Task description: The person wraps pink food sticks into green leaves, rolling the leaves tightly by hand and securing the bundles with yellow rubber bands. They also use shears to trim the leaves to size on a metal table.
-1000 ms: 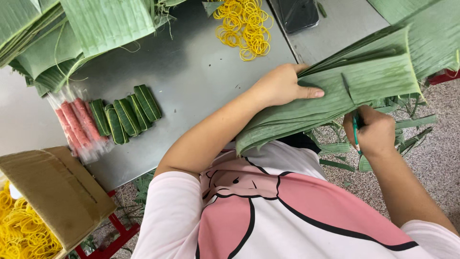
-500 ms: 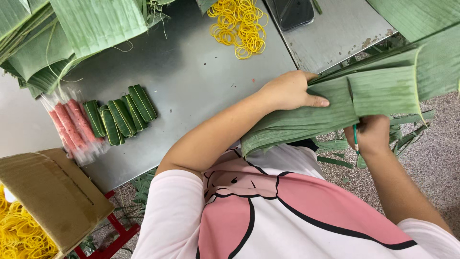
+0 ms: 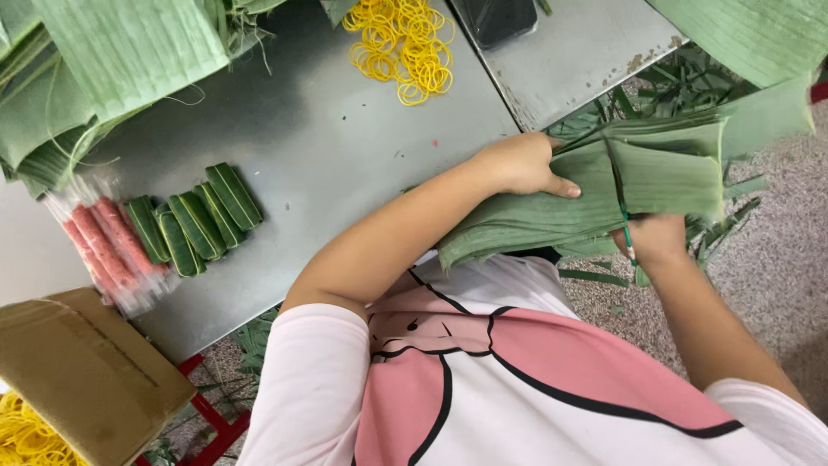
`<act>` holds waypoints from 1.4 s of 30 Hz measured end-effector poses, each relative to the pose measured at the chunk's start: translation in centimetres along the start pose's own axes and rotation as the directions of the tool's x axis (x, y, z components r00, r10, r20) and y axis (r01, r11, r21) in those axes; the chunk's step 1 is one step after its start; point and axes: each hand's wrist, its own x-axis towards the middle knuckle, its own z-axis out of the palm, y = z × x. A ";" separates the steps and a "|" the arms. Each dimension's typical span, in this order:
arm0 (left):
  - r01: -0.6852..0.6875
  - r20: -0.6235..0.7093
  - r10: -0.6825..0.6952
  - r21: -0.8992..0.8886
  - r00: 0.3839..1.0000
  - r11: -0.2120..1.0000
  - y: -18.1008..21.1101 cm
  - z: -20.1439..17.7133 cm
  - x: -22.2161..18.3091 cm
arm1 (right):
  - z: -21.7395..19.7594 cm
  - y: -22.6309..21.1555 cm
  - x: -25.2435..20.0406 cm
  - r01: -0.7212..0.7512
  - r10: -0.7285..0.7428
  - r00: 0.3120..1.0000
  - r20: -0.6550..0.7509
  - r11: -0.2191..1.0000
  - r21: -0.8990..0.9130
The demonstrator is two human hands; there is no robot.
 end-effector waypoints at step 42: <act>0.816 -0.887 0.363 0.424 0.286 0.392 -8.3 -17.5 -25.9 | 6.3 -16.0 19.3 0.171 -0.201 0.924 0.325 0.978 0.118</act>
